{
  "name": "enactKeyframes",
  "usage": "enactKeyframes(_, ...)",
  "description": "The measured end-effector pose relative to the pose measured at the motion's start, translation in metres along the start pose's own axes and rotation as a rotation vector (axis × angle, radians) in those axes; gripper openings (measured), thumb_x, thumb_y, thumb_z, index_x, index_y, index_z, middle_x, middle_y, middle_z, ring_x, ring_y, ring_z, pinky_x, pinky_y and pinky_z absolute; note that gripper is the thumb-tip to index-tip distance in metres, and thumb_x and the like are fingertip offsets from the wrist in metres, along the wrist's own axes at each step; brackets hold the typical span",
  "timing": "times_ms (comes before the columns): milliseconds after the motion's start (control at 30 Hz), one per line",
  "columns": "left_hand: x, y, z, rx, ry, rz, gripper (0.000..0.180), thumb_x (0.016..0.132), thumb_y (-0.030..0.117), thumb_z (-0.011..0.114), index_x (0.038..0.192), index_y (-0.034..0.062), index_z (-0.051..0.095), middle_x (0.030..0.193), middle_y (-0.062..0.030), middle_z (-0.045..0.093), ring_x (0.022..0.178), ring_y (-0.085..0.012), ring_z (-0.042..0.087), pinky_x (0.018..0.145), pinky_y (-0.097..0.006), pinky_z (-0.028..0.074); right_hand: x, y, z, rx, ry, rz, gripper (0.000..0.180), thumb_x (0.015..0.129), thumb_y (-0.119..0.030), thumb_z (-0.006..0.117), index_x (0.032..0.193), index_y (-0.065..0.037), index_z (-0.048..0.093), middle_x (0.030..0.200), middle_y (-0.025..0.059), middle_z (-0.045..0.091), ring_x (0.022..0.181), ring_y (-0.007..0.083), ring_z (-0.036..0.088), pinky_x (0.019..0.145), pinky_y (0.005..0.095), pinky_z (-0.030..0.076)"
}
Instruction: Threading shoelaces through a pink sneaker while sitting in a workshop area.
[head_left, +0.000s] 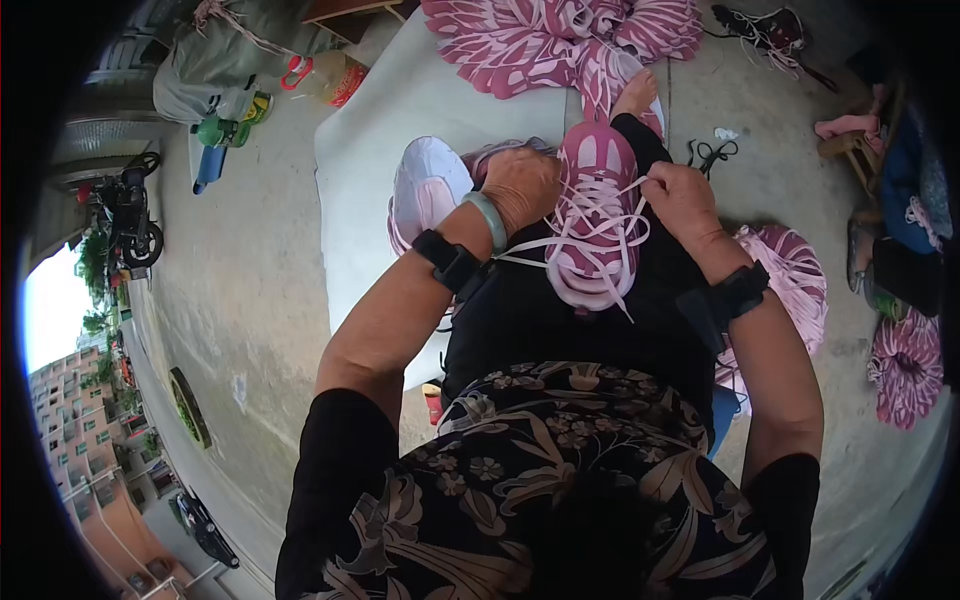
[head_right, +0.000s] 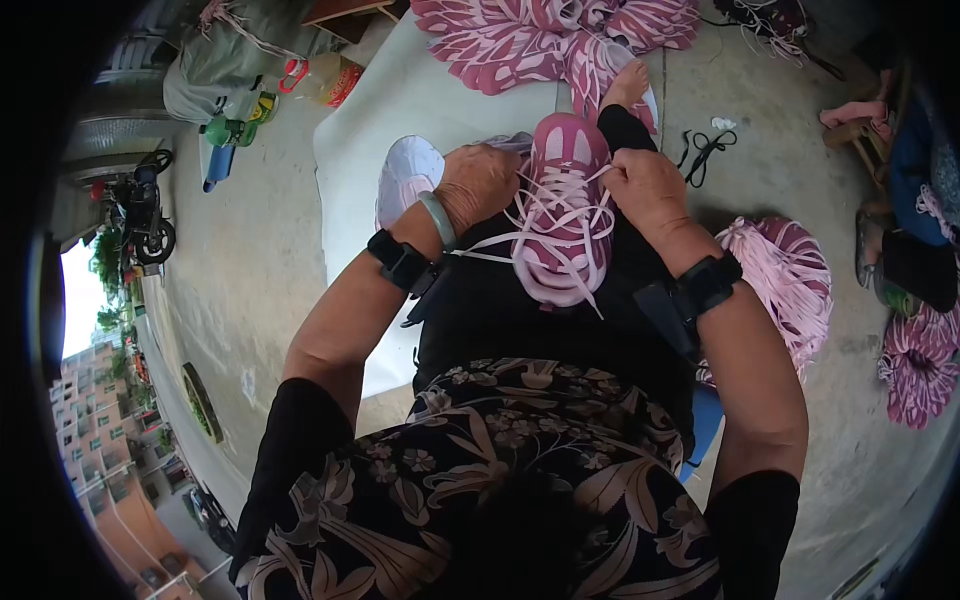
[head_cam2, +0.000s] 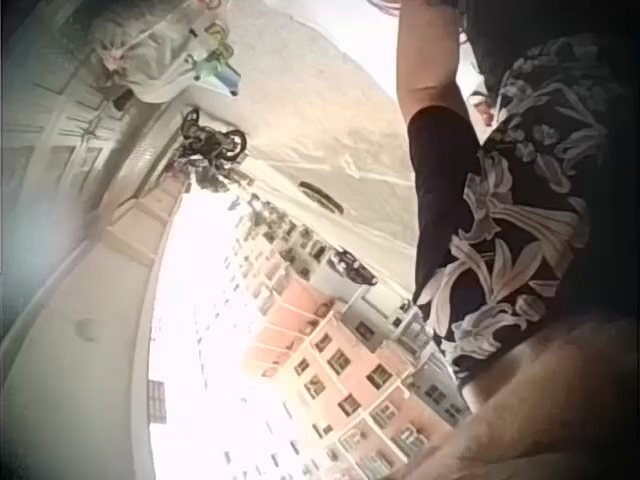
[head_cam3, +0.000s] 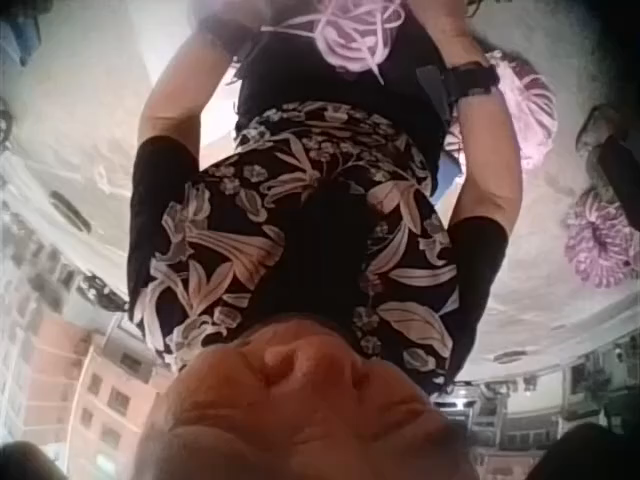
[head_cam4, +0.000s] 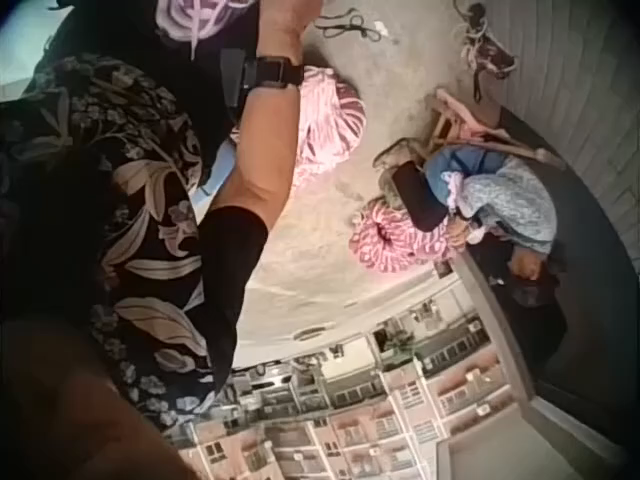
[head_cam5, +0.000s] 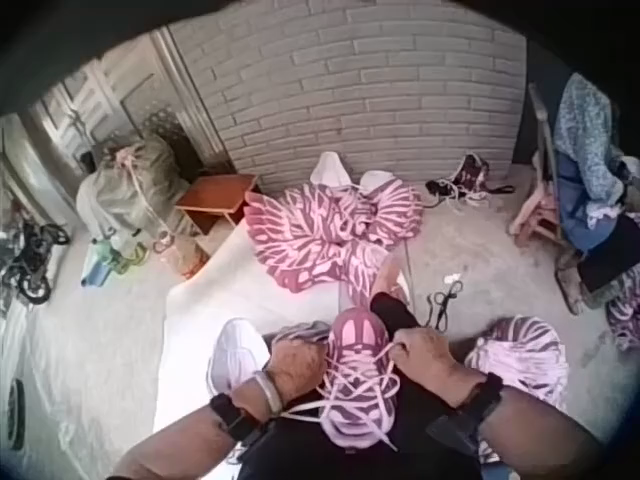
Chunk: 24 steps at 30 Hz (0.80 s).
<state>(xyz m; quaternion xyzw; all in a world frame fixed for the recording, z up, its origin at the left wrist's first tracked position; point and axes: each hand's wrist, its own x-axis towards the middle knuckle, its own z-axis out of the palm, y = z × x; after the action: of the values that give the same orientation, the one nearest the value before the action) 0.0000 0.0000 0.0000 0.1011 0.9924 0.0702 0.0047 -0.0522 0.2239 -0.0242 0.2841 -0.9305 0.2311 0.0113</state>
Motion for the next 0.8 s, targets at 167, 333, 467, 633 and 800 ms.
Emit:
enactKeyframes(167, -0.023, -0.014, -0.004, -0.241, -0.161, -0.108, 0.014, 0.071, 0.021, 0.053, 0.069, 0.0099, 0.061, 0.069, -0.0117, 0.061, 0.072, -0.0298, 0.06, 0.067, -0.04, 0.047, -0.018, -0.016, -0.014, 0.763, -0.382, 0.609, 0.04, 0.078, -0.045, 0.059, 0.076, -0.005, 0.058, 0.059, 0.0025, 0.052, 0.043, 0.0109, 0.051, 0.042, 0.0214, 0.04)
enactKeyframes(333, -0.065, -0.047, 0.005, -0.59, 0.152, -0.43, 0.01, 0.073, 0.013, 0.056, 0.072, 0.0055, 0.062, 0.062, -0.0138, 0.06, 0.059, -0.0288, 0.06, 0.053, -0.034, 0.047, -0.05, -0.02, -0.032, 0.878, -0.453, 0.699, 0.044, 0.075, -0.045, 0.063, 0.072, -0.001, 0.058, 0.06, 0.0035, 0.052, 0.045, 0.0085, 0.049, 0.041, 0.0202, 0.039)
enactKeyframes(467, -0.104, -0.094, 0.025, -0.531, 0.336, -0.662, 0.011, 0.074, 0.009, 0.054, 0.073, 0.0039, 0.063, 0.061, -0.0138, 0.06, 0.058, -0.025, 0.061, 0.053, -0.031, 0.047, -0.052, -0.029, -0.022, 0.88, -0.411, 0.539, 0.039, 0.075, -0.036, 0.066, 0.066, 0.001, 0.056, 0.058, 0.0024, 0.05, 0.046, 0.0075, 0.046, 0.04, 0.0215, 0.04)
enactKeyframes(633, -0.119, -0.122, 0.023, -0.147, 0.354, -0.835, 0.009, 0.073, 0.009, 0.056, 0.077, 0.0051, 0.063, 0.068, -0.0114, 0.063, 0.061, -0.0255, 0.061, 0.058, -0.031, 0.048, -0.05, -0.025, -0.003, 0.847, -0.34, 0.612, 0.037, 0.078, -0.034, 0.063, 0.071, 0.001, 0.056, 0.056, 0.0036, 0.051, 0.041, 0.0079, 0.048, 0.037, 0.0207, 0.039)
enactKeyframes(800, -0.126, -0.142, 0.041, -0.045, 0.162, -0.939, 0.03, 0.069, 0.017, 0.056, 0.097, 0.0091, 0.057, 0.096, -0.0155, 0.059, 0.088, -0.0329, 0.056, 0.078, -0.039, 0.045, -0.06, -0.036, -0.013, 0.892, -0.43, 0.644, 0.035, 0.078, -0.034, 0.062, 0.085, 0.0, 0.056, 0.061, 0.0025, 0.052, 0.041, 0.0063, 0.047, 0.036, 0.0187, 0.037)
